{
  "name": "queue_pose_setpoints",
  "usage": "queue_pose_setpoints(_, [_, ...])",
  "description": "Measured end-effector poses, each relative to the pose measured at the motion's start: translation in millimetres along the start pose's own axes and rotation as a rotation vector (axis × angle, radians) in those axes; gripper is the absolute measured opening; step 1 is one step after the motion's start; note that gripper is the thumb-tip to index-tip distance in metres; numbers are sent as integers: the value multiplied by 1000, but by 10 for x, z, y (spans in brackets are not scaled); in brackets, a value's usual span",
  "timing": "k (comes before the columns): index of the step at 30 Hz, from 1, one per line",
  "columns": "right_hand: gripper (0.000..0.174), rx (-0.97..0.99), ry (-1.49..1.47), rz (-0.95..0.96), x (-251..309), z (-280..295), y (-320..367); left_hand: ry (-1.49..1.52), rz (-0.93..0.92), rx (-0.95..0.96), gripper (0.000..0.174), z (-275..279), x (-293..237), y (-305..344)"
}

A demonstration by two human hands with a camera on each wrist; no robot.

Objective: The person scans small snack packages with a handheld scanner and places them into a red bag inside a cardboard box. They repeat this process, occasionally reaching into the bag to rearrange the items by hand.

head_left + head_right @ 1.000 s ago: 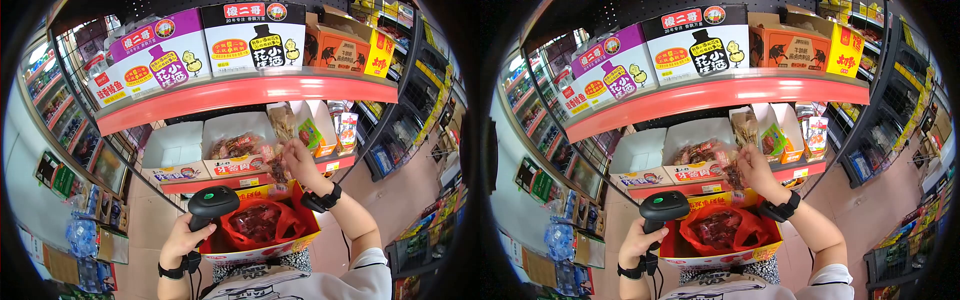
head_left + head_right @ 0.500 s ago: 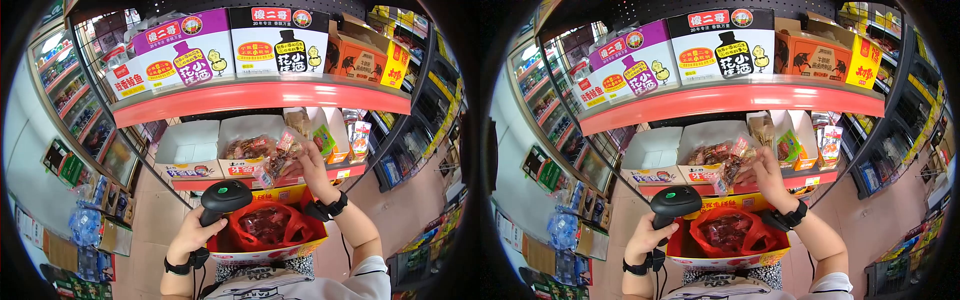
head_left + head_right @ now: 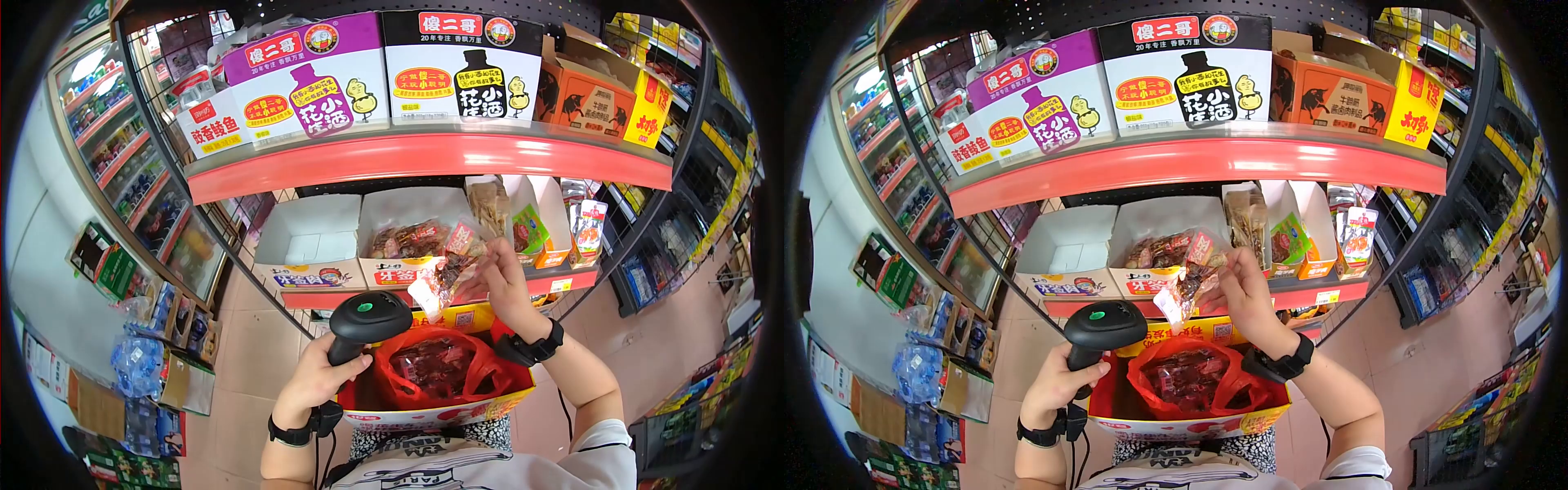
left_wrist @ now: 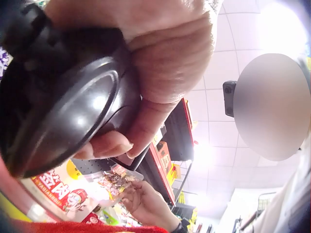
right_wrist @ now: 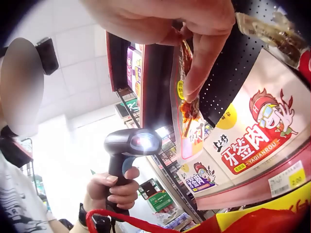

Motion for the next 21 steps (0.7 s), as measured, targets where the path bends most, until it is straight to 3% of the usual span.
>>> queue_pose_setpoints(21, [4,-14,-10,-42,-10,-6,27,-26,-23,-34,15,24,-1,24])
Point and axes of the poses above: each hand's wrist, its own y-axis away from the middle knuckle, its own z-axis out of the back of the hand, x = y × z, the point moved 2 cm from there along -y, towards the middle knuckle, and after that the axes turned 15 degrees about -y, right-handed, at the moved point
